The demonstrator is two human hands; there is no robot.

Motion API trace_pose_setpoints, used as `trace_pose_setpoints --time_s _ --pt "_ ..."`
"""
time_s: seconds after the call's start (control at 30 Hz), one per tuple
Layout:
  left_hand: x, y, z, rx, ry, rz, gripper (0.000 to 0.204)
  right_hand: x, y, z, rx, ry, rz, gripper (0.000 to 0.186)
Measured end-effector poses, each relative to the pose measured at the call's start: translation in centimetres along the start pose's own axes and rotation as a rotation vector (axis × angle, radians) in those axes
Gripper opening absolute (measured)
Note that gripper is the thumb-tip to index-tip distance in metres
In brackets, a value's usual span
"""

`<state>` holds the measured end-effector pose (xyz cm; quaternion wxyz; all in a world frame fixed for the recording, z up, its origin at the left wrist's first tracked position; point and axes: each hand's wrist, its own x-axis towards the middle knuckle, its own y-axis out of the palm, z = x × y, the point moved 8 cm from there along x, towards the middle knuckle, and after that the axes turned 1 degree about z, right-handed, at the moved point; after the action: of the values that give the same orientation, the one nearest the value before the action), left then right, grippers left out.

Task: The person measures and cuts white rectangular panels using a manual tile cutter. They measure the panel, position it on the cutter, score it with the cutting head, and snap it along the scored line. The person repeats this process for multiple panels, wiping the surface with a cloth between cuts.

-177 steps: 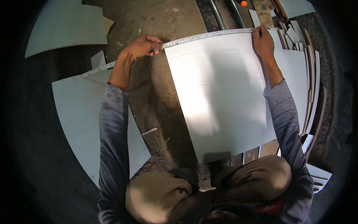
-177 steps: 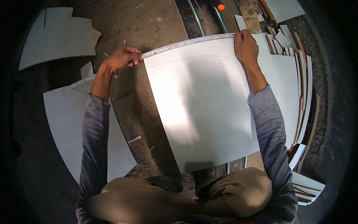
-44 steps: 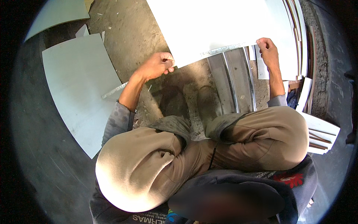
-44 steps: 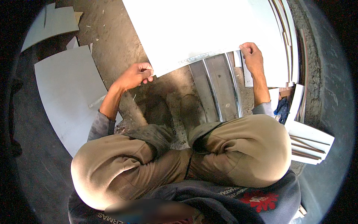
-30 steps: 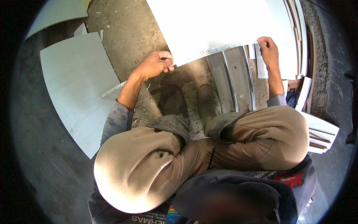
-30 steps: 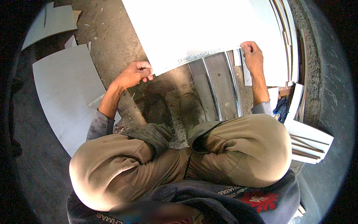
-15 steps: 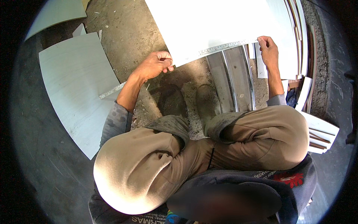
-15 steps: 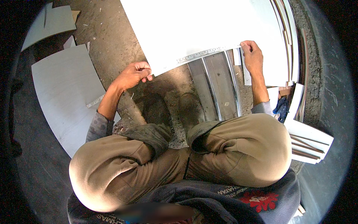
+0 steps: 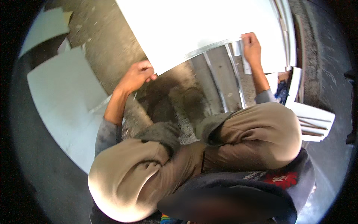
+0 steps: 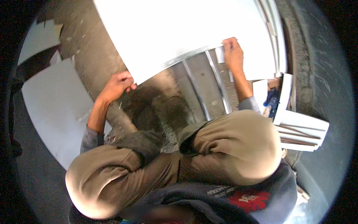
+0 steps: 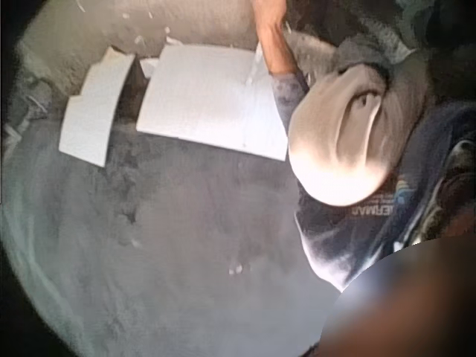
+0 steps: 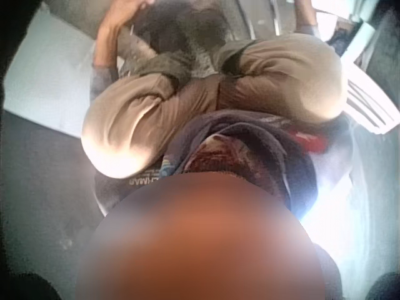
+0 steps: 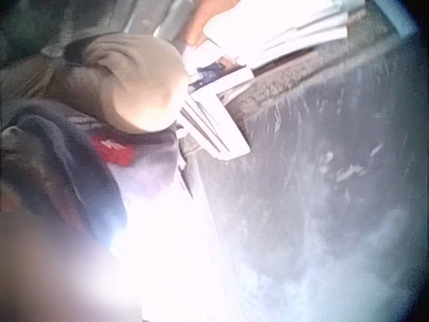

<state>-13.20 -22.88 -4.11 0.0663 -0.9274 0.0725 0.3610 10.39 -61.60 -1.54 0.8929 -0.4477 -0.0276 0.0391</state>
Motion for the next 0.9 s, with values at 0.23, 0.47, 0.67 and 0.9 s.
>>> trace_pose_setpoints --time_s 0.23,0.47,0.67,0.9 --pt "-0.2 0.1 -0.6 -0.013 0.025 -0.02 0.015 -0.1 -0.2 1.2 -0.021 -0.005 0.015 0.025" --pt "-0.1 0.2 -0.3 -0.054 0.021 0.004 0.014 0.1 -0.4 2.3 0.028 -0.09 -0.032 0.025" --pt "-0.2 0.1 -0.7 -0.022 0.011 0.002 0.014 0.3 -0.1 1.6 0.02 -0.015 0.014 0.025" --pt "-0.2 0.0 -0.6 -0.029 0.008 -0.005 0.015 0.5 -0.1 1.8 -0.016 -0.052 0.002 0.027"
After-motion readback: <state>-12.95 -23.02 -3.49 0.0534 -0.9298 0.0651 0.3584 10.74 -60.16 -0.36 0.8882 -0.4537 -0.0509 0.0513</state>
